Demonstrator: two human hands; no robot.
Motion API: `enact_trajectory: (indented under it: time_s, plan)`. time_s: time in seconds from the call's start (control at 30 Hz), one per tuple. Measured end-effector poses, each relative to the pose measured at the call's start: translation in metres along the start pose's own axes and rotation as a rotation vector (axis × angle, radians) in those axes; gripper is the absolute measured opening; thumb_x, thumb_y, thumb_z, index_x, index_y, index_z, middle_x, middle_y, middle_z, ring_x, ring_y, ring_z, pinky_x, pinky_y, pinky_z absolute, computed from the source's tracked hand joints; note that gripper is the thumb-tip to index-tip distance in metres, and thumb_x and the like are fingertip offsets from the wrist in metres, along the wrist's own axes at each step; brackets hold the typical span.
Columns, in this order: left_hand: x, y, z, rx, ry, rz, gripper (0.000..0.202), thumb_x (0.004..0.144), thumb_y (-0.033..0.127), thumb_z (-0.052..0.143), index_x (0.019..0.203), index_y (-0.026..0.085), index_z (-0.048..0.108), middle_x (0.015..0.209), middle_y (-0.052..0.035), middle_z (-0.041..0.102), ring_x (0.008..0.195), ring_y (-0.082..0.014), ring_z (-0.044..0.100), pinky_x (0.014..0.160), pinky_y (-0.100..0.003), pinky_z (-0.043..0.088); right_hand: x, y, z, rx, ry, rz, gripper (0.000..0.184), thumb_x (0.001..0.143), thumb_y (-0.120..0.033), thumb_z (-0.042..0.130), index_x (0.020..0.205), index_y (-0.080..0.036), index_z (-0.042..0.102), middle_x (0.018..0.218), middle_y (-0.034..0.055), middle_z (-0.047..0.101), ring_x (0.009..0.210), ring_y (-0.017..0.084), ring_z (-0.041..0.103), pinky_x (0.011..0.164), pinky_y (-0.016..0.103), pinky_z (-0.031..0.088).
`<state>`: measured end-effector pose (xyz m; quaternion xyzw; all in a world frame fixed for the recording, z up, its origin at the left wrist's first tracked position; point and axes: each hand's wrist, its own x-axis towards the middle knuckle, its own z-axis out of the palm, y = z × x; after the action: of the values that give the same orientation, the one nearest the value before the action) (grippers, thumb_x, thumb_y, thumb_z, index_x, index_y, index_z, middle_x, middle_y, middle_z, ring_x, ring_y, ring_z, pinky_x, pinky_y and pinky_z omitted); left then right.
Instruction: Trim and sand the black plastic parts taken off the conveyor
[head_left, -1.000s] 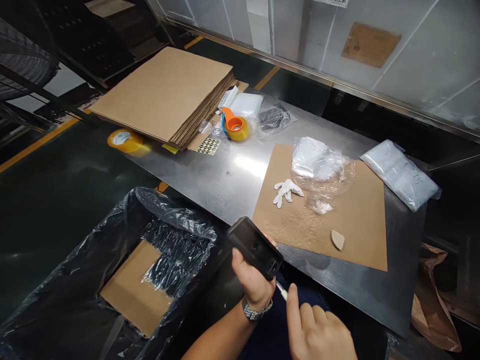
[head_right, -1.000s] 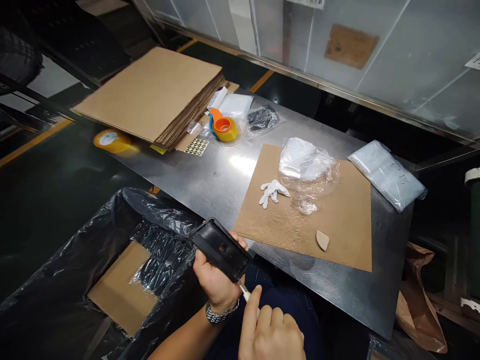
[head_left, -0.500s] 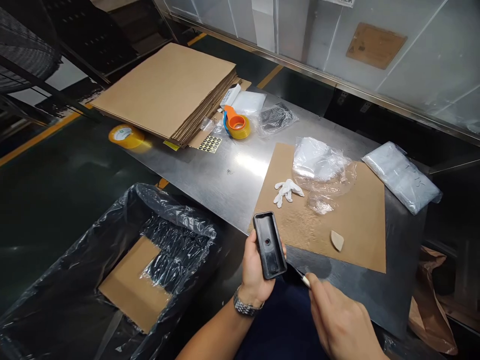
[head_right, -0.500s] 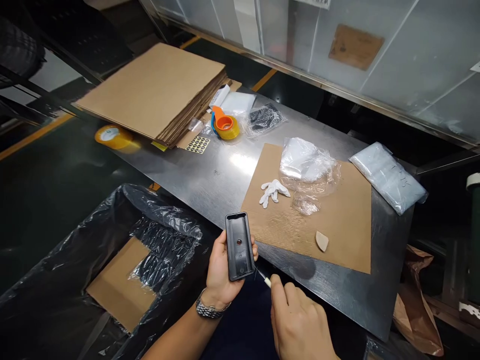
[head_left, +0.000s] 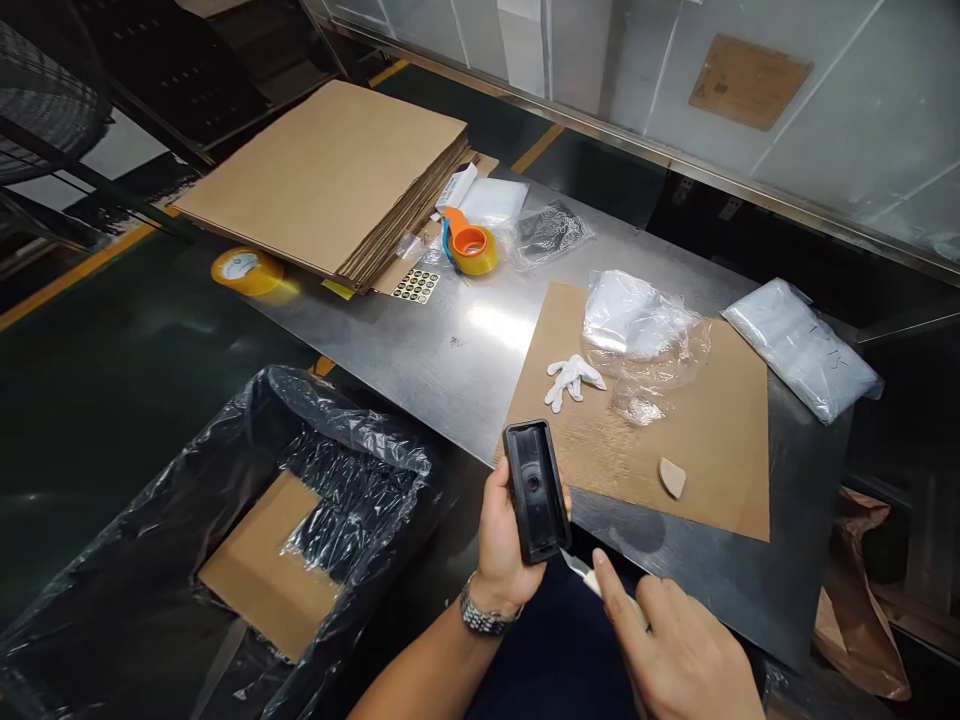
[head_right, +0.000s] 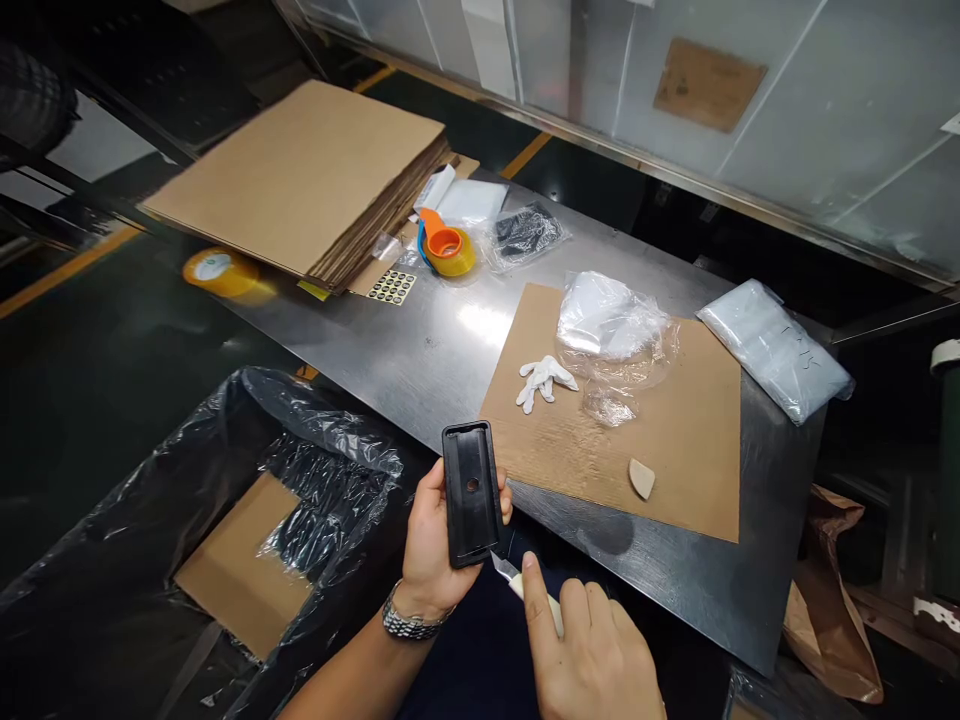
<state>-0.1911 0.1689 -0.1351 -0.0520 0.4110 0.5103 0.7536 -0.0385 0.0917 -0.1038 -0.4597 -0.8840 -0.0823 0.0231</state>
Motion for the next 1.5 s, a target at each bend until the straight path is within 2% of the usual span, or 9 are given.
enact_trajectory:
  time_s: [0.3, 0.53, 0.7, 0.83, 1.03, 1.5]
  plan:
    - [-0.001, -0.002, -0.002, 0.012, -0.036, -0.046, 0.044, 0.082, 0.046, 0.037, 0.074, 0.011, 0.062, 0.064, -0.0058, 0.062, 0.054, -0.0138, 0.056, 0.053, -0.025, 0.046, -0.001, 0.002, -0.004, 0.006, -0.009, 0.010, 0.042, 0.080, -0.004, 0.032, 0.116, -0.011, 0.053, 0.056, -0.0010, 0.044, 0.047, 0.010, 0.042, 0.046, 0.024, 0.029]
    - [-0.001, -0.004, -0.002, 0.008, -0.047, -0.098, 0.044, 0.082, 0.046, 0.038, 0.074, 0.010, 0.062, 0.064, -0.0054, 0.062, 0.049, -0.0112, 0.053, 0.048, -0.022, 0.043, 0.002, 0.007, -0.008, 0.019, -0.042, -0.020, 0.045, 0.077, 0.000, 0.029, 0.113, -0.010, 0.053, 0.054, 0.0000, 0.046, 0.046, 0.011, 0.045, 0.045, 0.025, 0.029]
    - [0.000, -0.003, -0.001, 0.024, -0.074, -0.085, 0.044, 0.083, 0.045, 0.038, 0.073, 0.010, 0.062, 0.064, -0.0056, 0.061, 0.054, -0.0127, 0.055, 0.051, -0.024, 0.045, 0.007, 0.009, -0.011, 0.045, -0.029, -0.013, 0.044, 0.077, 0.000, 0.027, 0.111, -0.009, 0.052, 0.053, -0.0006, 0.046, 0.044, 0.011, 0.045, 0.044, 0.024, 0.029]
    - [0.000, -0.003, 0.000, 0.027, -0.084, -0.094, 0.045, 0.083, 0.047, 0.037, 0.073, 0.010, 0.062, 0.063, -0.0052, 0.061, 0.052, -0.0119, 0.054, 0.049, -0.023, 0.043, 0.008, 0.008, -0.012, 0.047, -0.015, -0.015, 0.043, 0.078, 0.000, 0.026, 0.111, -0.010, 0.053, 0.053, -0.0008, 0.047, 0.043, 0.011, 0.046, 0.043, 0.024, 0.029]
    - [-0.001, -0.004, 0.000, 0.034, -0.064, -0.057, 0.044, 0.083, 0.045, 0.037, 0.074, 0.011, 0.062, 0.066, -0.0053, 0.062, 0.055, -0.0126, 0.056, 0.052, -0.024, 0.044, 0.007, 0.010, -0.010, 0.059, -0.024, -0.016, 0.044, 0.078, 0.000, 0.025, 0.110, -0.010, 0.053, 0.052, -0.0010, 0.047, 0.042, 0.010, 0.046, 0.042, 0.023, 0.030]
    - [-0.001, -0.006, -0.001, 0.034, -0.044, -0.087, 0.041, 0.080, 0.046, 0.043, 0.071, 0.011, 0.062, 0.059, -0.0045, 0.060, 0.048, -0.0114, 0.053, 0.045, -0.021, 0.041, 0.005, 0.010, -0.008, 0.061, -0.030, -0.016, 0.044, 0.077, 0.000, 0.025, 0.108, -0.010, 0.054, 0.052, -0.0009, 0.047, 0.042, 0.010, 0.046, 0.042, 0.023, 0.029]
